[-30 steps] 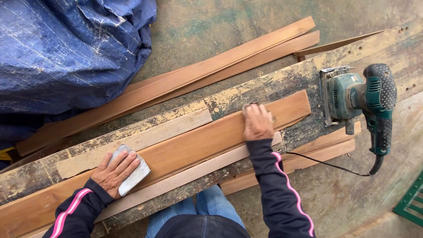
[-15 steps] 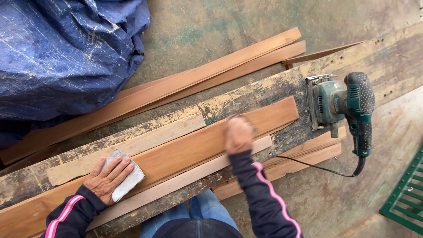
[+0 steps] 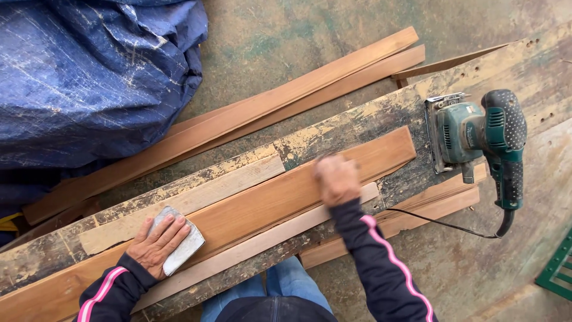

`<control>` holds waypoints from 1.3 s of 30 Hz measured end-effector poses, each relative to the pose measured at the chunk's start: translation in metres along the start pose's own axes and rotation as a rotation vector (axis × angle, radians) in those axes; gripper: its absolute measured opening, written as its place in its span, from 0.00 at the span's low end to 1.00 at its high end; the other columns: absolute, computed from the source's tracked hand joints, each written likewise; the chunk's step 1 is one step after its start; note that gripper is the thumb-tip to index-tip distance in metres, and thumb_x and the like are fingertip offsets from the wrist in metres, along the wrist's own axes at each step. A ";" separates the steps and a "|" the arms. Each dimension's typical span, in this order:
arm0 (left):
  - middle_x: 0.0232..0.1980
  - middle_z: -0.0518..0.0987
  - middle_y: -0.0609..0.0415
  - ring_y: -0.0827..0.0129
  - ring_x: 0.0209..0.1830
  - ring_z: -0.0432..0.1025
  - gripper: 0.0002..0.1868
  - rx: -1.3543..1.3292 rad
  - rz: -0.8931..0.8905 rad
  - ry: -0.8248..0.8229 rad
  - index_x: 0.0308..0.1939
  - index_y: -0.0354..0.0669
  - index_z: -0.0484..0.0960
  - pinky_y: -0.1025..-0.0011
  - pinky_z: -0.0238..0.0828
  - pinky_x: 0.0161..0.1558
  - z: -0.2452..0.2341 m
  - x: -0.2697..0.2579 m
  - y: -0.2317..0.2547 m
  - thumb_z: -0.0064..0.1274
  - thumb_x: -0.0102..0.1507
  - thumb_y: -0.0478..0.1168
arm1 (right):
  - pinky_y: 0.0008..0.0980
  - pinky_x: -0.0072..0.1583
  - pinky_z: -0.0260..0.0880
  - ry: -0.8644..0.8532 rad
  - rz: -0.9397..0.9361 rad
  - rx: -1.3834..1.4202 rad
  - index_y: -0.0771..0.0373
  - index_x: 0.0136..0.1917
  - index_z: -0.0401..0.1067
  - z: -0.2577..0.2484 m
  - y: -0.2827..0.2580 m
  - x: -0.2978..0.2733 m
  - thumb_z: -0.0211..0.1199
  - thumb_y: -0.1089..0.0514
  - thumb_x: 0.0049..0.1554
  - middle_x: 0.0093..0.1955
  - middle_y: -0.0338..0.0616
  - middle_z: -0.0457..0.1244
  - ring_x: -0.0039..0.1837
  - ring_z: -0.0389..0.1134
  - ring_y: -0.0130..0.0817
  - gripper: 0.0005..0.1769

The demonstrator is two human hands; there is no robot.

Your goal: Sand several long pieces of wood using a power sander and manual sandpaper.

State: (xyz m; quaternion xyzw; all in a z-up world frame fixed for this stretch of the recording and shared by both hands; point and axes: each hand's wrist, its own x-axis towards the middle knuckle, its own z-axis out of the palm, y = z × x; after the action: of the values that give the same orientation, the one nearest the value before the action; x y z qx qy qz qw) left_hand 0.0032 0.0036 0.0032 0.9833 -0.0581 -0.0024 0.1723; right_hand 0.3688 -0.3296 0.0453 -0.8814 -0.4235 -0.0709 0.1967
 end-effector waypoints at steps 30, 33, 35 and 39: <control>0.78 0.63 0.50 0.57 0.79 0.54 0.41 0.030 -0.009 -0.013 0.74 0.45 0.65 0.47 0.32 0.75 0.002 -0.006 -0.004 0.52 0.57 0.50 | 0.50 0.72 0.65 0.143 -0.110 0.192 0.65 0.64 0.77 0.092 -0.175 -0.051 0.62 0.65 0.57 0.64 0.55 0.68 0.68 0.69 0.51 0.20; 0.79 0.62 0.50 0.58 0.80 0.52 0.41 0.031 -0.082 -0.019 0.75 0.46 0.65 0.47 0.33 0.76 0.000 -0.059 -0.005 0.52 0.57 0.47 | 0.53 0.71 0.63 0.118 -0.056 -0.265 0.68 0.68 0.72 0.092 -0.042 -0.077 0.60 0.61 0.65 0.67 0.59 0.66 0.71 0.66 0.56 0.19; 0.79 0.62 0.49 0.58 0.80 0.53 0.40 0.108 -0.120 -0.012 0.75 0.45 0.65 0.47 0.34 0.76 -0.008 -0.121 -0.022 0.52 0.57 0.46 | 0.53 0.71 0.64 0.149 0.062 -0.220 0.68 0.68 0.72 0.081 -0.032 -0.078 0.60 0.61 0.67 0.68 0.59 0.66 0.71 0.65 0.57 0.17; 0.79 0.63 0.47 0.55 0.81 0.53 0.37 0.151 -0.206 0.113 0.75 0.43 0.66 0.45 0.36 0.76 -0.012 -0.223 -0.055 0.51 0.61 0.45 | 0.56 0.68 0.65 0.200 0.234 -0.043 0.70 0.66 0.71 0.115 -0.115 -0.082 0.61 0.61 0.61 0.65 0.62 0.65 0.67 0.65 0.60 0.21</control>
State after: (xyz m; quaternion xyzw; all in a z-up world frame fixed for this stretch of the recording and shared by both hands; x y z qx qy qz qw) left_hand -0.2122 0.0850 -0.0077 0.9928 0.0529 0.0395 0.0997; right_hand 0.2237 -0.2767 -0.0504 -0.9173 -0.2947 -0.1440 0.2258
